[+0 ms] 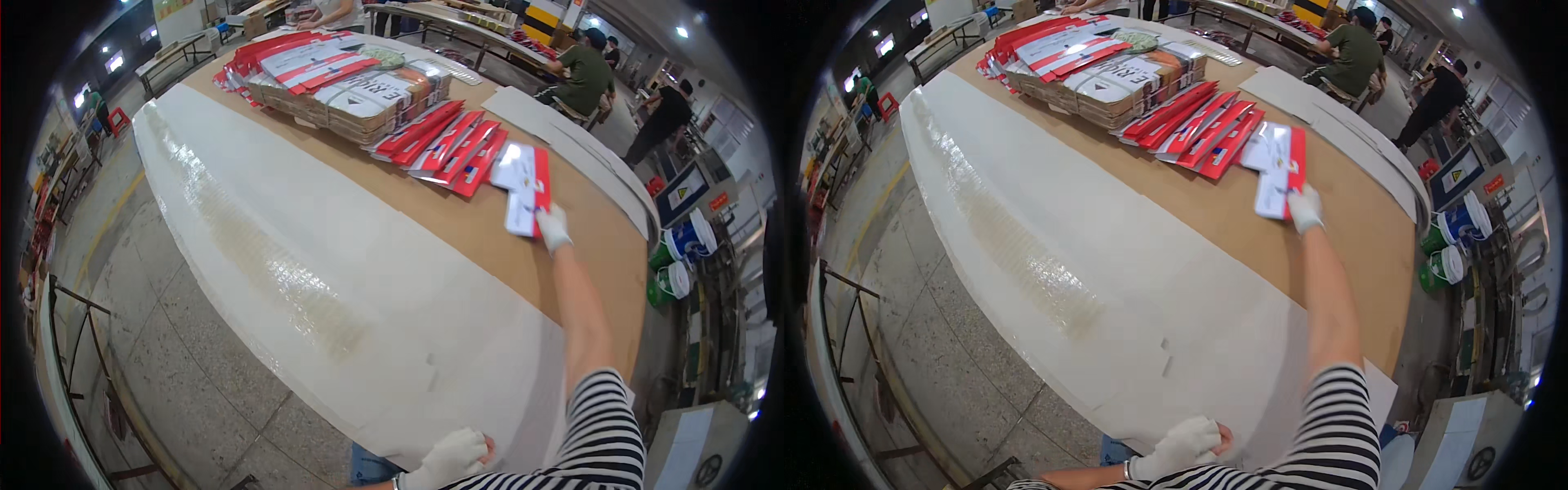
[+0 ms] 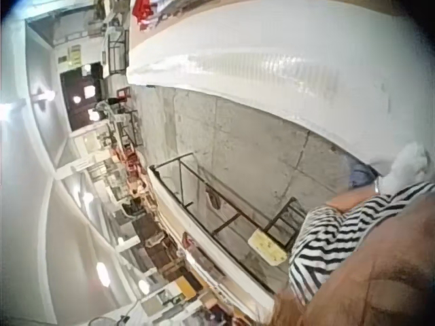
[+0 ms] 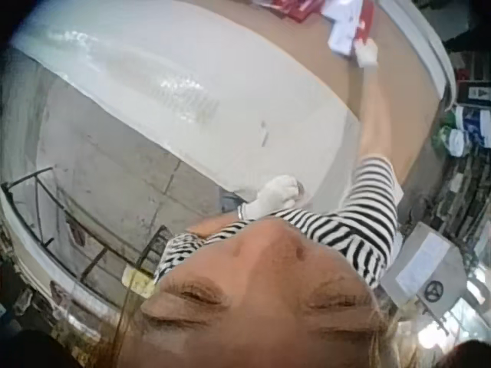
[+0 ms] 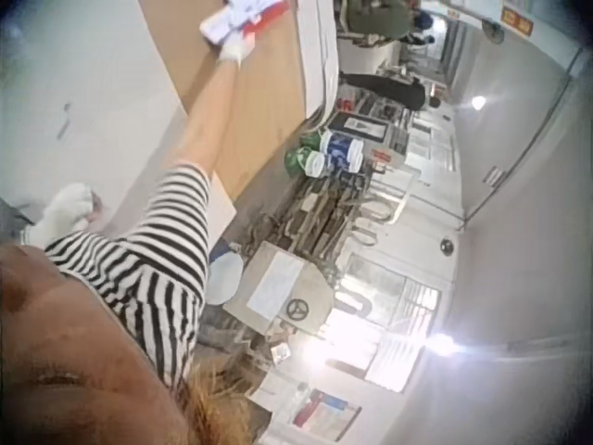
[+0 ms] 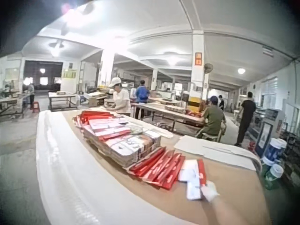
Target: The person folds cardboard box blanks along their crease lines and flaps by hand on a workbench.
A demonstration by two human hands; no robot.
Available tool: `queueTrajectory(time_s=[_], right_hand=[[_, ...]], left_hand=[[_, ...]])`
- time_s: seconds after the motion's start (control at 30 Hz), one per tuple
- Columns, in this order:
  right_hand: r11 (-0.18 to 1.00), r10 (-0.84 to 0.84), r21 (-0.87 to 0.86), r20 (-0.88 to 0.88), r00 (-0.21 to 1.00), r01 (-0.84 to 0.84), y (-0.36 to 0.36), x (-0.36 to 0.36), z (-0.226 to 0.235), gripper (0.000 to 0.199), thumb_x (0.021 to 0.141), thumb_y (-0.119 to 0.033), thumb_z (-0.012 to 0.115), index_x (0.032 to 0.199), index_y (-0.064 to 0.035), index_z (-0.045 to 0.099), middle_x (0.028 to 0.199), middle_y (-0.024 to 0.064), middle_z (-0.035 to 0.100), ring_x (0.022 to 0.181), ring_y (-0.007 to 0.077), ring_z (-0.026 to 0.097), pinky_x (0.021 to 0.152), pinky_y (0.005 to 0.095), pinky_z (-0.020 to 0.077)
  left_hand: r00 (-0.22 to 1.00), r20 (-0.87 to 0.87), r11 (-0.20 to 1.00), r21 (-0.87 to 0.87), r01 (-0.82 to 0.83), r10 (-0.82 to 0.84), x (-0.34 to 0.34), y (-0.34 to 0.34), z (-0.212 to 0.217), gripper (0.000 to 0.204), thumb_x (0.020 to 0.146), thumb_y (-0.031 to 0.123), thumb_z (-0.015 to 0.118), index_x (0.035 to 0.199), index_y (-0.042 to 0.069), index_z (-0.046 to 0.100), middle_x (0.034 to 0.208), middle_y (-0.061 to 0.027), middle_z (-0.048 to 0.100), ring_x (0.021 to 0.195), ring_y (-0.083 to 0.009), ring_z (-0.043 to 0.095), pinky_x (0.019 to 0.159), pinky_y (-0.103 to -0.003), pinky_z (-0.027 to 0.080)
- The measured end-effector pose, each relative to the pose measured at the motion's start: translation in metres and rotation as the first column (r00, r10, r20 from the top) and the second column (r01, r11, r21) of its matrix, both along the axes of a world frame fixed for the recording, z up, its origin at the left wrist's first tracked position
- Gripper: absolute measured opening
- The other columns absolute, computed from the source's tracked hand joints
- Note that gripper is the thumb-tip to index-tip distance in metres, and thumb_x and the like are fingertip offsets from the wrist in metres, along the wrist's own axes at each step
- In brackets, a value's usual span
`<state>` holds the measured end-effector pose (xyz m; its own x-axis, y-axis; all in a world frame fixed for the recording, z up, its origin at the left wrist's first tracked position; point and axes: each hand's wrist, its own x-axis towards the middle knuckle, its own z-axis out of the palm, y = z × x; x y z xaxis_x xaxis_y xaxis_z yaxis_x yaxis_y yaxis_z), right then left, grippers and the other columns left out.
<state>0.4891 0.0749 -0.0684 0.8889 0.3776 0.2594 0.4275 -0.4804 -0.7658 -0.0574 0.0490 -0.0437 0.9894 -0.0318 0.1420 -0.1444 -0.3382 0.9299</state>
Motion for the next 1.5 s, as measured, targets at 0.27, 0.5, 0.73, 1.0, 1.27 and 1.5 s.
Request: queueTrajectory(time_s=[0.27, 0.5, 0.73, 1.0, 1.27, 1.5], right_hand=[[0.967, 0.215, 0.221, -0.450, 0.867, -0.126, 0.115, -0.120, 0.012, 0.060, 0.088, -0.018, 0.063, 0.140, -0.0026, 0.038, 0.116, 0.0113, 0.059, 0.091, 0.0183, 0.062, 0.076, 0.0320, 0.0506], [0.775, 0.290, -0.468, -0.336, 0.896, -0.426, -0.251, -0.252, 0.101, 0.064, 0.082, -0.008, 0.063, 0.142, -0.0072, 0.041, 0.124, 0.0092, 0.050, 0.113, 0.0206, 0.052, 0.093, 0.0327, 0.0452], [0.742, -0.086, -0.666, 0.022, 0.996, 0.079, -0.552, -0.452, 0.077, 0.065, 0.085, -0.002, 0.058, 0.146, -0.0063, 0.036, 0.119, 0.0117, 0.053, 0.103, 0.0226, 0.054, 0.089, 0.0320, 0.0460], [0.980, -0.137, -0.187, -0.411, 0.901, 0.064, -0.525, -0.544, 0.088, 0.050, 0.091, 0.007, 0.046, 0.140, -0.0010, 0.044, 0.111, 0.0103, 0.061, 0.090, 0.0182, 0.058, 0.083, 0.0244, 0.0453], [0.949, 0.063, -0.308, 0.384, 0.921, 0.064, -0.527, -0.509, 0.128, 0.035, 0.095, -0.035, 0.056, 0.096, -0.0019, 0.069, 0.099, 0.0177, 0.063, 0.090, 0.0350, 0.061, 0.081, 0.0431, 0.0497], [0.994, -0.107, 0.014, 0.365, 0.925, 0.109, -0.527, -0.480, 0.106, 0.024, 0.088, -0.020, 0.062, 0.090, 0.0030, 0.067, 0.095, 0.0217, 0.062, 0.087, 0.0374, 0.060, 0.078, 0.0457, 0.0490]], left_hand=[[0.997, 0.070, 0.993, 0.105, -0.044, 0.037, -0.019, -0.006, -0.015, 0.016, 0.081, 0.017, 0.064, 0.091, 0.005, 0.066, 0.097, -0.0065, 0.063, 0.089, -0.0279, 0.057, 0.081, -0.038, 0.047], [0.990, 0.070, 0.938, 0.317, -0.140, 0.124, -0.004, -0.007, 0.017, 0.010, 0.075, 0.012, 0.065, 0.082, 0.005, 0.064, 0.087, -0.0130, 0.060, 0.086, -0.0316, 0.057, 0.077, -0.042, 0.047], [0.990, -0.004, 0.914, 0.386, -0.127, 0.139, 0.013, -0.014, 0.033, 0.021, 0.074, 0.015, 0.074, 0.070, 0.006, 0.055, 0.084, -0.0093, 0.058, 0.087, -0.0301, 0.054, 0.077, -0.039, 0.045], [0.977, -0.025, 0.743, 0.653, -0.143, 0.210, -0.012, -0.024, 0.045, 0.030, 0.071, 0.027, 0.079, 0.070, 0.006, 0.057, 0.089, -0.0106, 0.060, 0.089, -0.0309, 0.055, 0.079, -0.041, 0.046], [0.977, -0.165, 0.809, 0.588, -0.013, 0.135, 0.010, -0.065, 0.041, 0.045, 0.070, 0.043, 0.076, 0.095, 0.007, 0.067, 0.104, -0.0153, 0.061, 0.106, -0.0356, 0.055, 0.090, -0.044, 0.045], [0.972, 0.000, 0.659, 0.735, 0.160, -0.235, 0.000, -0.104, 0.058, 0.057, 0.070, 0.045, 0.075, 0.112, 0.009, 0.062, 0.122, -0.0107, 0.056, 0.113, -0.0318, 0.052, 0.096, -0.044, 0.042]])
